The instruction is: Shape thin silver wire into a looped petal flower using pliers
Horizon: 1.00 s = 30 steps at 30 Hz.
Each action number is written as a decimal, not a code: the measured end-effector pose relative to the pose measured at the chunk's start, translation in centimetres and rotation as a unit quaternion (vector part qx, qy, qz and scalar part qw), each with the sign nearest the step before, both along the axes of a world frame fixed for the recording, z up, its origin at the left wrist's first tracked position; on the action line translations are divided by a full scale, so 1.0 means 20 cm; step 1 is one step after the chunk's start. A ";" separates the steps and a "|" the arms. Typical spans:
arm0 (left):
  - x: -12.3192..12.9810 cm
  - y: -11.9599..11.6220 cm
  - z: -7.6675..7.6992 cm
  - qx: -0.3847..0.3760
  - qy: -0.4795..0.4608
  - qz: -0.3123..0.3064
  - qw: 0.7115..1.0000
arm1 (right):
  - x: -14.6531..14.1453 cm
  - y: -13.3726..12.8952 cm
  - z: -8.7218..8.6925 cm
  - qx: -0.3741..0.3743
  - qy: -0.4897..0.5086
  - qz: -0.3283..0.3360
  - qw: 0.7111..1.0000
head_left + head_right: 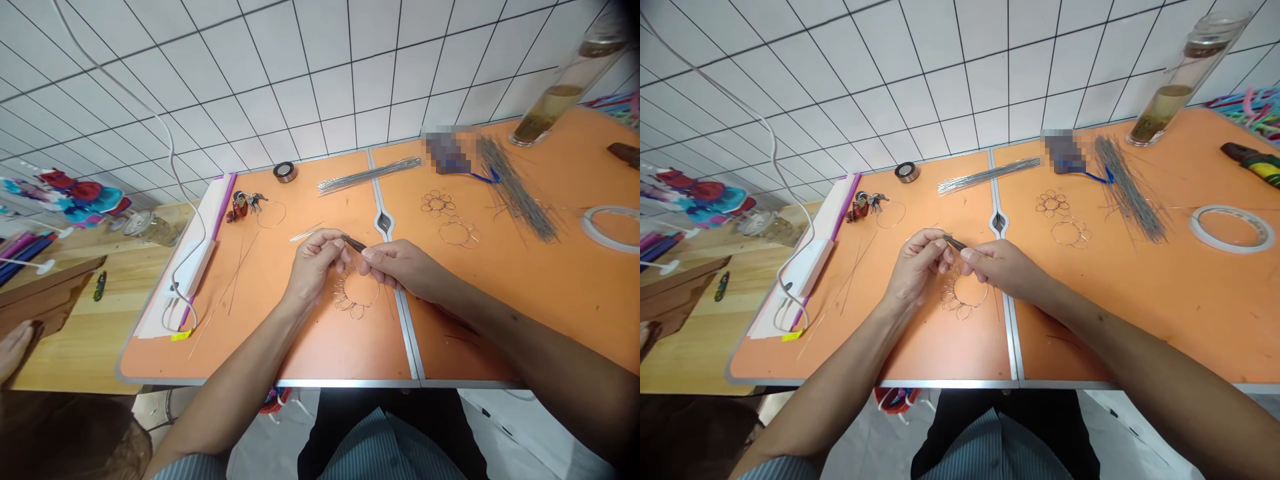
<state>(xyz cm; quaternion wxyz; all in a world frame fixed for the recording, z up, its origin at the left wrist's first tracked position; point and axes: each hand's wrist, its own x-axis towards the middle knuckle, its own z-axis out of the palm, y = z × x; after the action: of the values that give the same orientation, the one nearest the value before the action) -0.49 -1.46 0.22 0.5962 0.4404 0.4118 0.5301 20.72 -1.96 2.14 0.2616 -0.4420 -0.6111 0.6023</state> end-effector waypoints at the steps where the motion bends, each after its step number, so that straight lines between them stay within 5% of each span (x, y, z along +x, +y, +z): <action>1: 0.00 0.00 0.00 0.002 0.000 0.001 1.000 | 0.00 0.00 0.00 0.000 0.002 0.000 1.000; 30: 0.01 -0.02 0.00 0.057 0.092 0.046 0.993 | 0.01 0.03 -0.05 0.029 -0.029 0.002 0.999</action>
<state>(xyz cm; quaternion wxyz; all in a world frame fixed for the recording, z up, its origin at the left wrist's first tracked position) -0.32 -1.84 0.29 0.5046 0.5009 0.4543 0.5367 20.82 -1.41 1.18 0.2549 -0.4501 -0.6369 0.5716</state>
